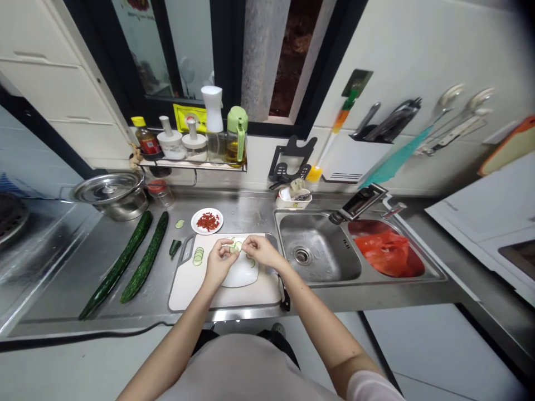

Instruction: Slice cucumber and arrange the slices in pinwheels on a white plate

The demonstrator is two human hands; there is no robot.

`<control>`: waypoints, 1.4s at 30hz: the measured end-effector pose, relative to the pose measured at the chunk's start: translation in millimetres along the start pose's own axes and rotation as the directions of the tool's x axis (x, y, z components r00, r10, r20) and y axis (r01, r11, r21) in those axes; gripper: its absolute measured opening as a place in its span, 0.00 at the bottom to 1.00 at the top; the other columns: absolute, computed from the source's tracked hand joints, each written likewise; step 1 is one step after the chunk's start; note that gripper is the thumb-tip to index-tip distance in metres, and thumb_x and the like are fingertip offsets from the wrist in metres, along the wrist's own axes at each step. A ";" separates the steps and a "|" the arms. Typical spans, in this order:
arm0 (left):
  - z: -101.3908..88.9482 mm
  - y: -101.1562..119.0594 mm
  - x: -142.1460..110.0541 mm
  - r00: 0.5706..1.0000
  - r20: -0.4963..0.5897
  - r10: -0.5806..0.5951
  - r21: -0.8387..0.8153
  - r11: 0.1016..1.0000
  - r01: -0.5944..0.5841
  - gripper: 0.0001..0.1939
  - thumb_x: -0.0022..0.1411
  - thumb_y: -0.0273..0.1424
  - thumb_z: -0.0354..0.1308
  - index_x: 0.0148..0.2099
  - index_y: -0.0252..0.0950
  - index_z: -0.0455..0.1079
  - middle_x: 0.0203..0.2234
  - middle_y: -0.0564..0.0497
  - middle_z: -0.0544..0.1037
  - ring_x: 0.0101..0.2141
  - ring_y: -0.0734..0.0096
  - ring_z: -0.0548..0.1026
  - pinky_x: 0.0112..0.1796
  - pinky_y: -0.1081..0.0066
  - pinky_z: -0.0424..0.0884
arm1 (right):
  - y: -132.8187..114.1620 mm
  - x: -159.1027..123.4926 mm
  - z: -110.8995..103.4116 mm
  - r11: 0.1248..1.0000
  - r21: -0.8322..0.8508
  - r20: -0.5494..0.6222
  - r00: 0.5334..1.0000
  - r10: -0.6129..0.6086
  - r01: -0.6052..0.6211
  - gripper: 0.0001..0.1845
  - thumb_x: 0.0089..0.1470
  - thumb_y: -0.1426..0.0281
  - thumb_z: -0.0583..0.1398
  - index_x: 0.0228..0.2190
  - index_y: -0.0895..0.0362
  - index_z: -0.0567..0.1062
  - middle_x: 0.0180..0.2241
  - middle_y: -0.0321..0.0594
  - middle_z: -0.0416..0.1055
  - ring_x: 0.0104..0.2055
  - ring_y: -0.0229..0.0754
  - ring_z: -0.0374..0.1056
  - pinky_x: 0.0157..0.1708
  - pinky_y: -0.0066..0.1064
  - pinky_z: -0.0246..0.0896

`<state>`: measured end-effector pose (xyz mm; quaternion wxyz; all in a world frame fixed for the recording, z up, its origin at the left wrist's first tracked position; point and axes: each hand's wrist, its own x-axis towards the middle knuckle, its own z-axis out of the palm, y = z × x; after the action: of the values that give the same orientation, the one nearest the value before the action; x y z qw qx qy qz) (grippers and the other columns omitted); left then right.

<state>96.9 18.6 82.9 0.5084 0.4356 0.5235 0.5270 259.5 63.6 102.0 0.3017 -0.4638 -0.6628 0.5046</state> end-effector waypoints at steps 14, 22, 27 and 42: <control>16.9 -48.2 22.6 0.995 0.011 -0.100 0.518 0.852 0.080 0.07 0.47 0.35 0.63 0.31 0.40 0.73 0.21 0.57 0.70 0.25 0.73 0.67 0.31 0.74 0.58 | 36.4 16.0 -20.5 0.872 -0.489 0.072 0.996 0.048 -0.007 0.04 0.48 0.76 0.61 0.23 0.58 0.74 0.20 0.30 0.66 0.24 0.32 0.58 0.28 0.24 0.49; 28.0 -59.9 28.9 0.980 0.059 -0.190 0.741 0.667 0.085 0.05 0.53 0.33 0.58 0.32 0.42 0.74 0.30 0.52 0.80 0.36 0.63 0.75 0.39 0.67 0.58 | 61.5 19.2 -14.6 0.741 -0.670 0.112 0.981 0.159 -0.043 0.06 0.51 0.77 0.58 0.26 0.57 0.74 0.28 0.38 0.74 0.28 0.36 0.64 0.28 0.25 0.50; 35.3 -65.5 29.9 0.969 0.060 -0.240 0.821 0.564 0.088 0.07 0.56 0.32 0.56 0.35 0.43 0.74 0.33 0.53 0.81 0.38 0.64 0.76 0.44 0.65 0.58 | 69.7 20.0 -9.2 0.569 -0.822 0.116 0.965 0.236 -0.040 0.08 0.56 0.73 0.55 0.32 0.57 0.76 0.36 0.43 0.76 0.38 0.40 0.69 0.31 0.25 0.52; 40.9 -73.1 32.2 0.976 0.119 -0.183 0.902 0.430 -0.030 0.10 0.58 0.31 0.53 0.37 0.43 0.75 0.37 0.51 0.80 0.43 0.62 0.74 0.43 0.64 0.60 | 74.9 18.8 -2.9 0.453 -0.889 0.173 0.961 0.216 0.058 0.12 0.61 0.71 0.53 0.41 0.58 0.75 0.44 0.51 0.73 0.49 0.48 0.65 0.41 0.32 0.58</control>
<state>139.9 50.2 10.7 0.2717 0.6649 0.6889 0.0975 278.0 86.6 30.6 -0.0984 -0.5122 -0.8390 0.1551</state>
